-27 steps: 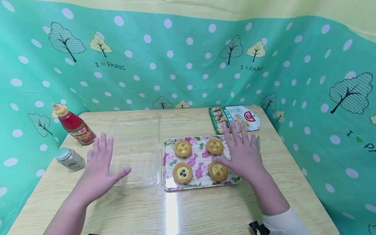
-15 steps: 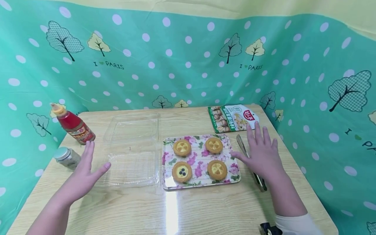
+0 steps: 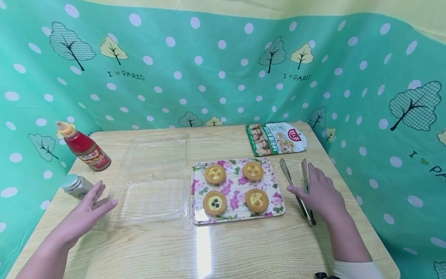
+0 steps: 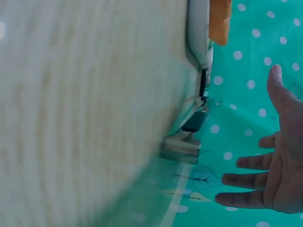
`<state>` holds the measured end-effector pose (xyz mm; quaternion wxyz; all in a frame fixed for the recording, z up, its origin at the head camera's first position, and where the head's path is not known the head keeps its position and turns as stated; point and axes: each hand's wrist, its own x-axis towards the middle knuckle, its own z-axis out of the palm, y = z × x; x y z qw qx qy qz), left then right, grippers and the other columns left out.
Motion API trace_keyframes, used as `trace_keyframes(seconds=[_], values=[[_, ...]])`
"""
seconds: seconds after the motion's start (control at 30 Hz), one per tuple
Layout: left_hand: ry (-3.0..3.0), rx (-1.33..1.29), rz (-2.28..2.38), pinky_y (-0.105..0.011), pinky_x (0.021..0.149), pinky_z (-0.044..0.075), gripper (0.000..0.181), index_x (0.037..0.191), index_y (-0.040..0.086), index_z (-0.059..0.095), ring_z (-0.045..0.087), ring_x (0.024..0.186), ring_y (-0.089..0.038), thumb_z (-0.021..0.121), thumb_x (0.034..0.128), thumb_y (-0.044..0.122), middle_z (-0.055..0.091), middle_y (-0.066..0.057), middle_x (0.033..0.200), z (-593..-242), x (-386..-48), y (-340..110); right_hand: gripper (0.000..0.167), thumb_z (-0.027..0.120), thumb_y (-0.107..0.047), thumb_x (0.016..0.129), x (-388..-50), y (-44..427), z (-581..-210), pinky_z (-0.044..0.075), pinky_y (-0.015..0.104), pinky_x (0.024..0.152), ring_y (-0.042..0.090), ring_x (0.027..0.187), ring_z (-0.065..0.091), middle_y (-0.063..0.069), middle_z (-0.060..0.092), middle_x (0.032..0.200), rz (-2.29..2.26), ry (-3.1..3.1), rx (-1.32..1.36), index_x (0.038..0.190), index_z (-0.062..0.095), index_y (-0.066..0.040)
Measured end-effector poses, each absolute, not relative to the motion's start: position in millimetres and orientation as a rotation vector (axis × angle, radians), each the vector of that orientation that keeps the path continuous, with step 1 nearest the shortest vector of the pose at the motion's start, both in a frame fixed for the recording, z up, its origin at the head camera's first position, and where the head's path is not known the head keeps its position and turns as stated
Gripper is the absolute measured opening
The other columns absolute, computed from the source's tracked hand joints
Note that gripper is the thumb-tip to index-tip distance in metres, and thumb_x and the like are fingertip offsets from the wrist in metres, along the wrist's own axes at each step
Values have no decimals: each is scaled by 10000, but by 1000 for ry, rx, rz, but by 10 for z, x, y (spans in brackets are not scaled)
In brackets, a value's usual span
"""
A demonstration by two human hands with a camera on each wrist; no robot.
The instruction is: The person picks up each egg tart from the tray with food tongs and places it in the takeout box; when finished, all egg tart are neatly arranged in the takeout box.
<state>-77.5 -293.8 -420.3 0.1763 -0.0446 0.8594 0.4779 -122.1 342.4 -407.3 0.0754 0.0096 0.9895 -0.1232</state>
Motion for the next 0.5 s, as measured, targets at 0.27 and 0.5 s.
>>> trace_keyframes(seconds=[0.27, 0.5], values=[[2356, -93, 1418, -655, 1060, 337, 955, 1555, 110, -174, 220, 1410, -534, 538, 1002, 424, 39, -276, 1619, -4267, -744, -2999, 1270, 505, -809, 808, -1203, 3508, -4223, 415, 716, 866, 659, 1198, 362, 493, 270, 1391, -368, 2839, 49, 1504, 24, 138], [2383, -39, 1427, -232, 940, 486, 950, 1566, 65, -103, 299, 1390, -500, 598, 985, 339, 83, -297, 1606, -4304, -722, -3039, 1205, 560, -743, 833, -1196, 3505, -4297, 460, 655, 848, 625, 1185, 423, 493, 351, 1341, -405, 2767, 38, 1471, 109, 175]])
